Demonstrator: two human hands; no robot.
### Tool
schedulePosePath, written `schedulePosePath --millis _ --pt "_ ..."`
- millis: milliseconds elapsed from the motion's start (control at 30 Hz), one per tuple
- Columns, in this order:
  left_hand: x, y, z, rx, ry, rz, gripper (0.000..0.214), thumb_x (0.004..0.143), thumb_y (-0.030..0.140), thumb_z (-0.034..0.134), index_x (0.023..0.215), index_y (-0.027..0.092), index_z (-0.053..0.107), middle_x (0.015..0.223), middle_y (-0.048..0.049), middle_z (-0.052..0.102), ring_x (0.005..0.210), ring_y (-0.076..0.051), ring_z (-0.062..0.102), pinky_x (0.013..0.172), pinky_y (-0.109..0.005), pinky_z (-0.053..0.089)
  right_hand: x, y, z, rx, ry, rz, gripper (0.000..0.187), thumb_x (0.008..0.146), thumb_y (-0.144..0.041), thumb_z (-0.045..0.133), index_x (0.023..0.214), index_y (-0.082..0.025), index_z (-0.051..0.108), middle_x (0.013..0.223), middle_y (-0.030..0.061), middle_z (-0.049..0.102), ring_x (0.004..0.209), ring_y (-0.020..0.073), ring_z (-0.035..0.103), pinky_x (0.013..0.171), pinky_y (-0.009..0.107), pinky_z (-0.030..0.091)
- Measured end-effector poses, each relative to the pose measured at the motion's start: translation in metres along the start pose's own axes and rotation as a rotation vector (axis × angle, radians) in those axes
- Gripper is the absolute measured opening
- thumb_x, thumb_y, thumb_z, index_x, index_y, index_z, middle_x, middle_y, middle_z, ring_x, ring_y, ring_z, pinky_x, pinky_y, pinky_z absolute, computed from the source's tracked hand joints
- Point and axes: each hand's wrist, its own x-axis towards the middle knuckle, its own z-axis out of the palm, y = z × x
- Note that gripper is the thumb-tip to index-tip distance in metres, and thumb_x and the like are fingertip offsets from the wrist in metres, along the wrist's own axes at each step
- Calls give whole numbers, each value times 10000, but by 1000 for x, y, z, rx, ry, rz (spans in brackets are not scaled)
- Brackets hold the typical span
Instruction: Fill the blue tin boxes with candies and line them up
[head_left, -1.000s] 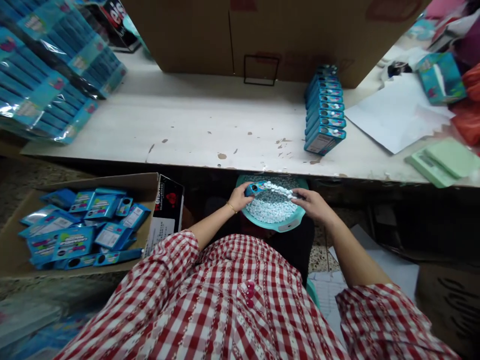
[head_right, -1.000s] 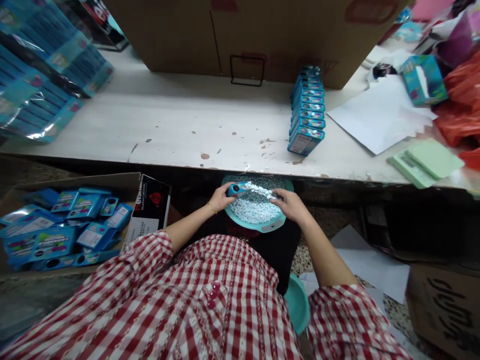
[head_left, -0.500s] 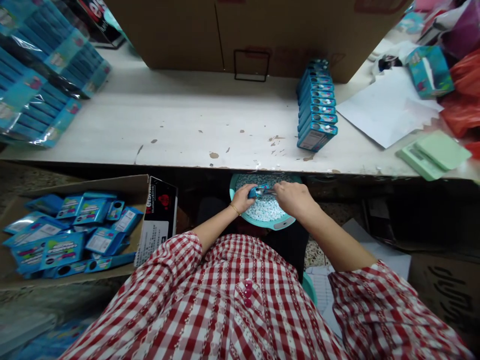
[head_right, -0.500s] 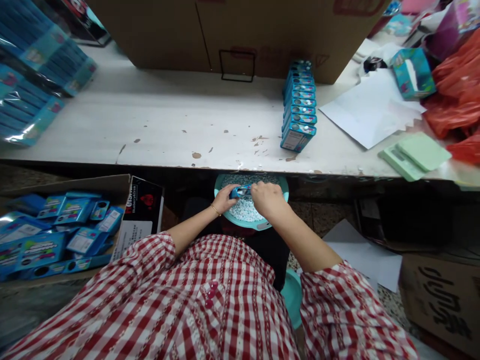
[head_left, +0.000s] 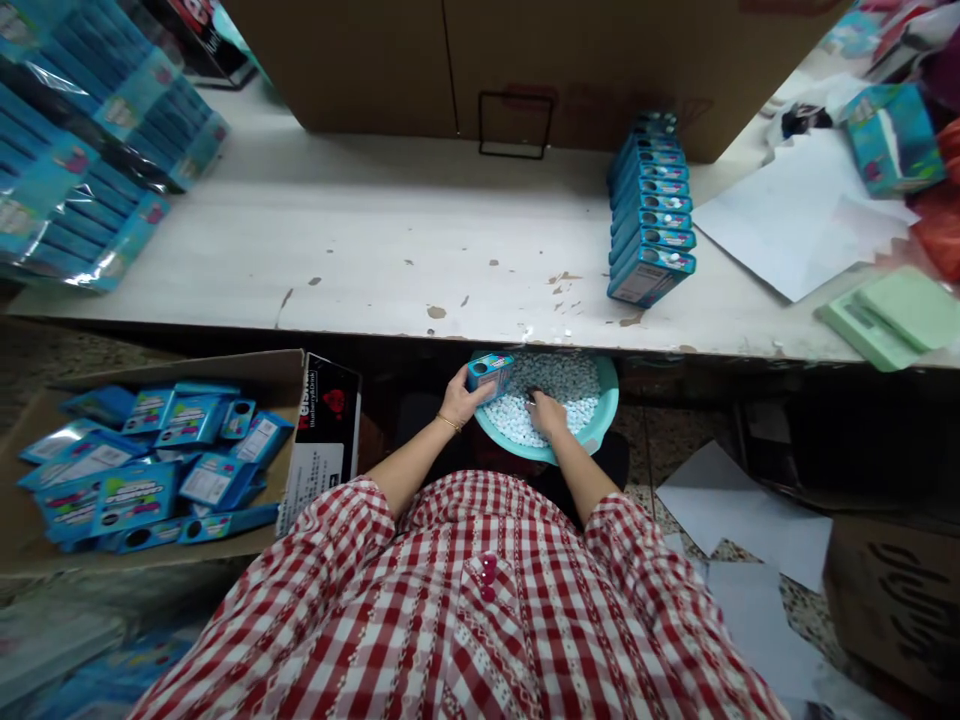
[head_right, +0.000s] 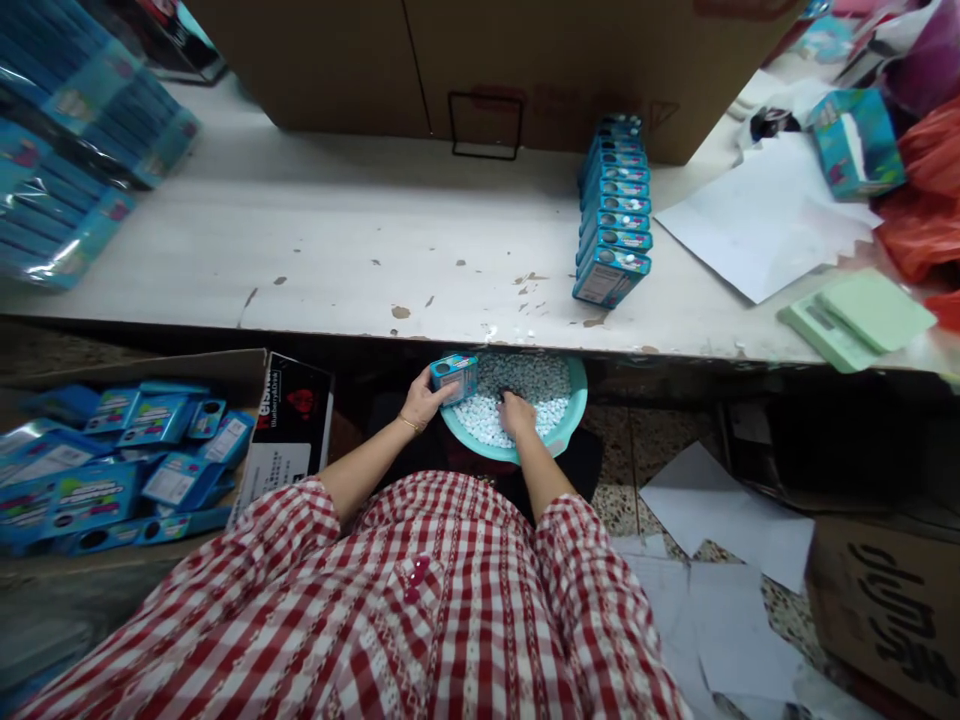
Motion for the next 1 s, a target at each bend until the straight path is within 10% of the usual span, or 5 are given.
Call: schedulePosePath --millis 233,467,733,1000 --pt "-3 0 -21 -4 29 7 404 671 383 671 969 128 572 939 -63 655 853 -183 612 828 -334 489 4 34 3 534 112 -261 352 794 -265 457 1109 -145 556 1036 88 625 955 190 571 839 309 433" --pt "1 7 -12 183 -35 125 421 685 314 658 1049 126 560 958 -66 650 872 -185 608 848 -335 479 -38 79 -50 619 213 -340 349 732 -334 532 1004 -119 573 884 61 628 800 175 569 746 296 452" --pt "4 11 24 364 -200 258 409 689 174 608 1094 134 567 1094 -99 612 1020 -220 575 919 -351 446 -83 38 -127 59 153 -301 335 787 -326 531 1088 -215 626 1079 64 644 968 219 585 825 318 437" --pt "1 8 28 404 -228 291 419 668 140 605 1086 151 573 1084 -94 613 1026 -231 563 924 -383 436 -105 -19 -149 -406 146 -260 275 850 -263 410 974 -161 633 993 139 638 870 250 618 723 328 450"
